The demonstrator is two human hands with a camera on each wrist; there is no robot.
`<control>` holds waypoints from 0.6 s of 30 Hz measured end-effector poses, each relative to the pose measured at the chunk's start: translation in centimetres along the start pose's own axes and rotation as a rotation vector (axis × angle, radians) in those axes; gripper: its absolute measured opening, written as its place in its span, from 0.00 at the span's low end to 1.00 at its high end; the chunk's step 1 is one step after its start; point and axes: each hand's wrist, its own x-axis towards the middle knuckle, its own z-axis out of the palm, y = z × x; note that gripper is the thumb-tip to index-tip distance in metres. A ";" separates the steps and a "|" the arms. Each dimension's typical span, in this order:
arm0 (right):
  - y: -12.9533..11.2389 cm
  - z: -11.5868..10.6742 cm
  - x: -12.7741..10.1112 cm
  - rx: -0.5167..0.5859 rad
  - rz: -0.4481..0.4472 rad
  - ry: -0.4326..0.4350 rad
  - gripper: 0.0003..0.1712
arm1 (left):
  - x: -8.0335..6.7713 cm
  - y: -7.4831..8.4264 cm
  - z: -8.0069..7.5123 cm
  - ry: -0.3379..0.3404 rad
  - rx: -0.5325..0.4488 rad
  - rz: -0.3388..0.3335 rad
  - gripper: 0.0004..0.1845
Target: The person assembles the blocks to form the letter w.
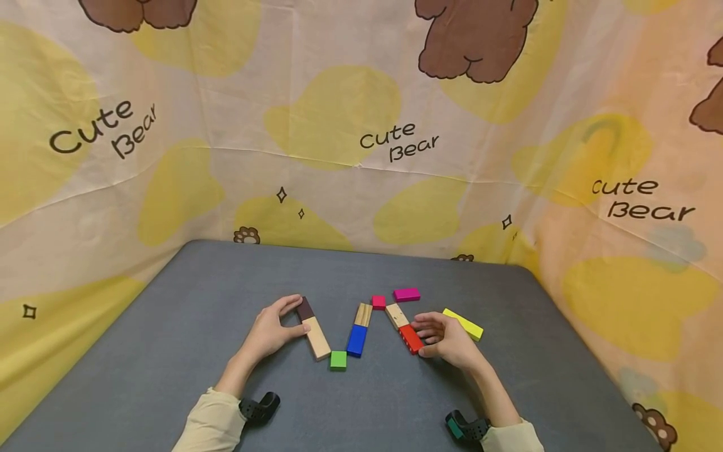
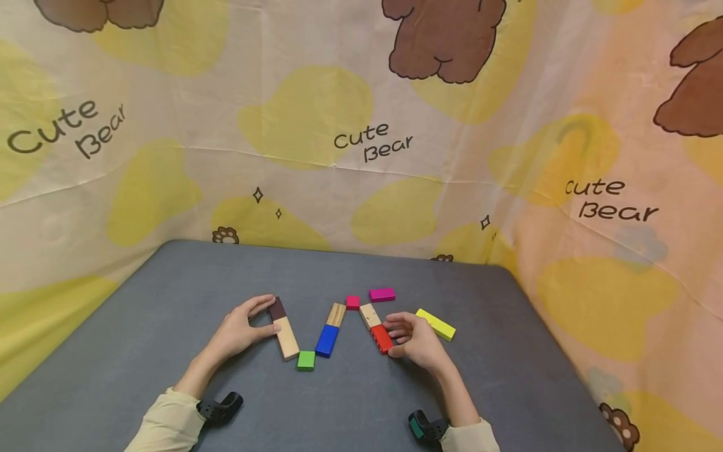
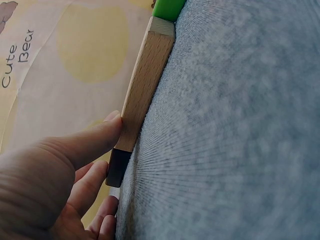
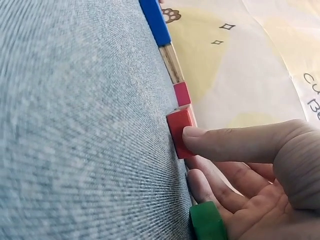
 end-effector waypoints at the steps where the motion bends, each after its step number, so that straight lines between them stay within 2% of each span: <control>1: -0.1 0.0 0.0 -0.001 -0.001 0.000 0.34 | 0.0 0.0 0.0 0.001 0.000 0.005 0.40; 18: -0.2 0.0 -0.3 0.015 0.001 0.007 0.33 | 0.0 0.0 0.1 0.002 -0.007 0.026 0.39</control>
